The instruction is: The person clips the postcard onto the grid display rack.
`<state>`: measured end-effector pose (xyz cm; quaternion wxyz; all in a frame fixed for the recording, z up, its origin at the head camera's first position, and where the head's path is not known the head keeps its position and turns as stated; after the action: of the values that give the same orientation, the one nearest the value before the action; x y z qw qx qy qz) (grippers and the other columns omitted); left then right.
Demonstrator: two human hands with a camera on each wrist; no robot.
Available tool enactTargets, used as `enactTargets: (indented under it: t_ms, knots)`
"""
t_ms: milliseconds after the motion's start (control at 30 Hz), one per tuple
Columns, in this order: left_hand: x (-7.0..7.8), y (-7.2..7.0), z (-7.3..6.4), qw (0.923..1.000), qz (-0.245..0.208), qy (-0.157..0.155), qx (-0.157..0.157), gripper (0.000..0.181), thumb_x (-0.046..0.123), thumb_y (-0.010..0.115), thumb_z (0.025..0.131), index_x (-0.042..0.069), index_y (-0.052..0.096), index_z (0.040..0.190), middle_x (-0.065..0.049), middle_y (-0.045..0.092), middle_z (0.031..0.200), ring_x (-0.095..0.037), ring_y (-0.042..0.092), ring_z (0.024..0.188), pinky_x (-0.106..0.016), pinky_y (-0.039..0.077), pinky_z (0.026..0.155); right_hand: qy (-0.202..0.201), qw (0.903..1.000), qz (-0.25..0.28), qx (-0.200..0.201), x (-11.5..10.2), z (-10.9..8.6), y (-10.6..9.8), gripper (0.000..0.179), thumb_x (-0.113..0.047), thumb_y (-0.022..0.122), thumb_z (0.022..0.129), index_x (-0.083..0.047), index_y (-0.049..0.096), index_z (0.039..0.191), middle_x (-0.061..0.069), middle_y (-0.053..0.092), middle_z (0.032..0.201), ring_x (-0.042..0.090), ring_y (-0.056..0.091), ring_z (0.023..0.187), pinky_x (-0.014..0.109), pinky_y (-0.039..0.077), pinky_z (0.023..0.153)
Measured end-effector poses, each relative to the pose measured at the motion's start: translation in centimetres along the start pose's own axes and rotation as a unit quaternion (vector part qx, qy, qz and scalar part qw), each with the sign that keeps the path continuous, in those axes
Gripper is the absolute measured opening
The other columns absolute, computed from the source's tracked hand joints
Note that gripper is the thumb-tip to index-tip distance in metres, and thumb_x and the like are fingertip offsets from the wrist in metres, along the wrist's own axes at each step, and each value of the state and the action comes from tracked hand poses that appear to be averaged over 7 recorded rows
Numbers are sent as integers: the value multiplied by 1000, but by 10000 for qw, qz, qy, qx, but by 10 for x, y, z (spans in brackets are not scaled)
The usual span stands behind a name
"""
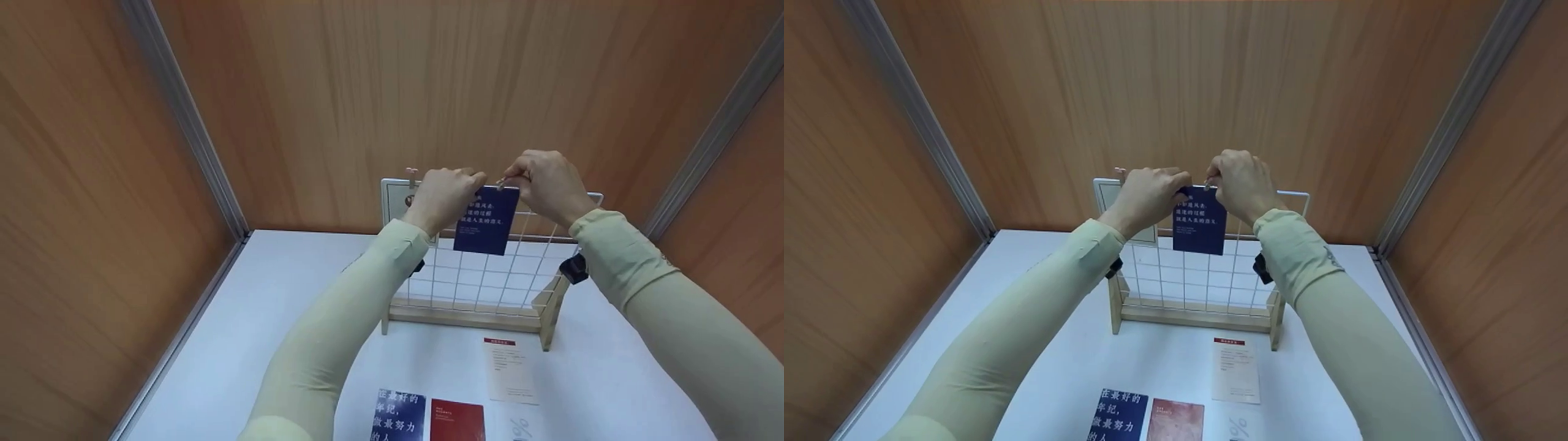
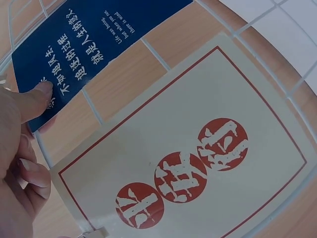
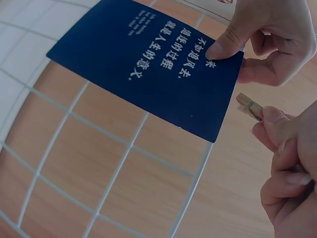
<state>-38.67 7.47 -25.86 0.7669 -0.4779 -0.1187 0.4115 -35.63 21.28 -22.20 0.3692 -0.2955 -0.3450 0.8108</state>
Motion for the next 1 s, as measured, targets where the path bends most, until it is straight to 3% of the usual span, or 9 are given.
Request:
enactTargets:
  t_ms: [467,767,1000]
  knots:
    - [-5,-5,2,9999,80,-108,-33,24,10,58,100,18,69,121,0,72,109,-17,71,85,-30,58,73,235,9965,-328,-727,-8,25,8,7,4,70,88,2,75,93,15,70,90,32,65,84,48,54,76]
    - [-3,-7,2,9999,64,-129,-96,29,10,56,102,20,67,126,0,72,111,-17,71,85,-30,58,75,292,9925,-434,-1100,-10,30,9,11,4,68,89,2,76,96,17,71,93,33,66,87,50,54,78]
    - [-2,-8,3,9999,-20,-100,29,28,8,55,101,19,67,124,-1,72,105,-16,69,78,-30,58,70,358,9915,-431,-1172,-10,31,8,11,2,67,91,2,76,98,18,71,95,33,67,87,49,56,77]
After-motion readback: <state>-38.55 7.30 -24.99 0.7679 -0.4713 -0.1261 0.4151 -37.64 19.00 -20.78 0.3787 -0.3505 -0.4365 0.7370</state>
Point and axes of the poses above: each hand's wrist, its own z-axis towards the middle knuckle, its own y-axis out of the palm, x = y × z, the point moved 5 cm from there along z, towards the middle knuckle
